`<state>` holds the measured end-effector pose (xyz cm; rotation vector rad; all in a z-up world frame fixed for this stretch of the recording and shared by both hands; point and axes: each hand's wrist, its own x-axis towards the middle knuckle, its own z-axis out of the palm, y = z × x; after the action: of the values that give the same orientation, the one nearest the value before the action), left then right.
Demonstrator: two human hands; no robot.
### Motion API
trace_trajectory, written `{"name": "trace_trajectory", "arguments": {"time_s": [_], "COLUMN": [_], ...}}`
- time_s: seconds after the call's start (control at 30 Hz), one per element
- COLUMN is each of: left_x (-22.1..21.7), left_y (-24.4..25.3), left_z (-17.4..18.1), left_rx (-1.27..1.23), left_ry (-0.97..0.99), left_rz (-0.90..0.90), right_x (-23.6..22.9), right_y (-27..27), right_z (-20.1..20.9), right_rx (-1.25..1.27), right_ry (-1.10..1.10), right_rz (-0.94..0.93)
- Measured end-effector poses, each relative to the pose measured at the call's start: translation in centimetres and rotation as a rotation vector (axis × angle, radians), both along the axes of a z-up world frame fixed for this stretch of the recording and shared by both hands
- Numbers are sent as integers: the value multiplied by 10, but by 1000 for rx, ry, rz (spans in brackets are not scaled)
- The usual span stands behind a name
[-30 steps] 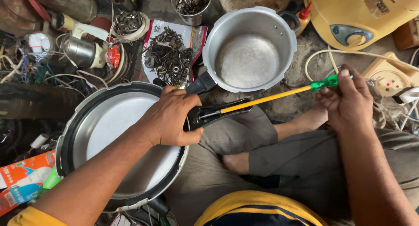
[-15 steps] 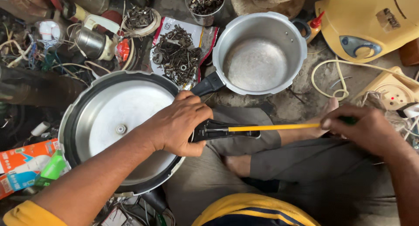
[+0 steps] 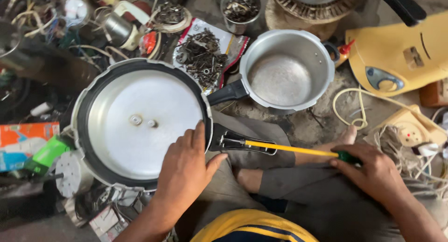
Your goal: The person attaches a handle to a pressure cooker lid using a screwdriver.
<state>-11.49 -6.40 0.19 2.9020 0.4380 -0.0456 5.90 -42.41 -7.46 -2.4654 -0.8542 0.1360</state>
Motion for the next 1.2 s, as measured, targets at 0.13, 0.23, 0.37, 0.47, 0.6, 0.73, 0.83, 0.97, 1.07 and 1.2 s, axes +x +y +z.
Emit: {"name": "trace_trajectory", "arguments": {"time_s": [0.13,0.23,0.37,0.47,0.6,0.73,0.83,0.97,1.07,1.2], "left_x": [-9,-7,8,24,35,38,36,37,38,34], "left_y": [10,25,45,52,56,58,59,59,58,61], "left_z": [-9,-2,12,22,27,27,26,28,29,27], "left_rx": [7,15,-22,-57,-56,-29,-39,-55,-71,-100], "left_ry": [-197,-141,-6,116,151,148,153,192,187,100], "left_rz": [-140,-257,-281,-288,-344,-397,-387,-369,-366,-392], "right_x": [-15,-34,-59,-63,-47,-39,-39,-35,-38,-34], "right_y": [-8,-14,-20,-24,-35,-43,-47,-45,-42,-40], "right_z": [13,16,6,-5,-18,-32,-38,-30,-16,-3], "right_rx": [-87,-147,83,-12,-23,-1,99,-70,25,-23], "right_ry": [12,-30,-192,-174,207,455,68,1030,499,670], "right_rz": [43,136,213,159,152,77,218,-116,144,39]}}
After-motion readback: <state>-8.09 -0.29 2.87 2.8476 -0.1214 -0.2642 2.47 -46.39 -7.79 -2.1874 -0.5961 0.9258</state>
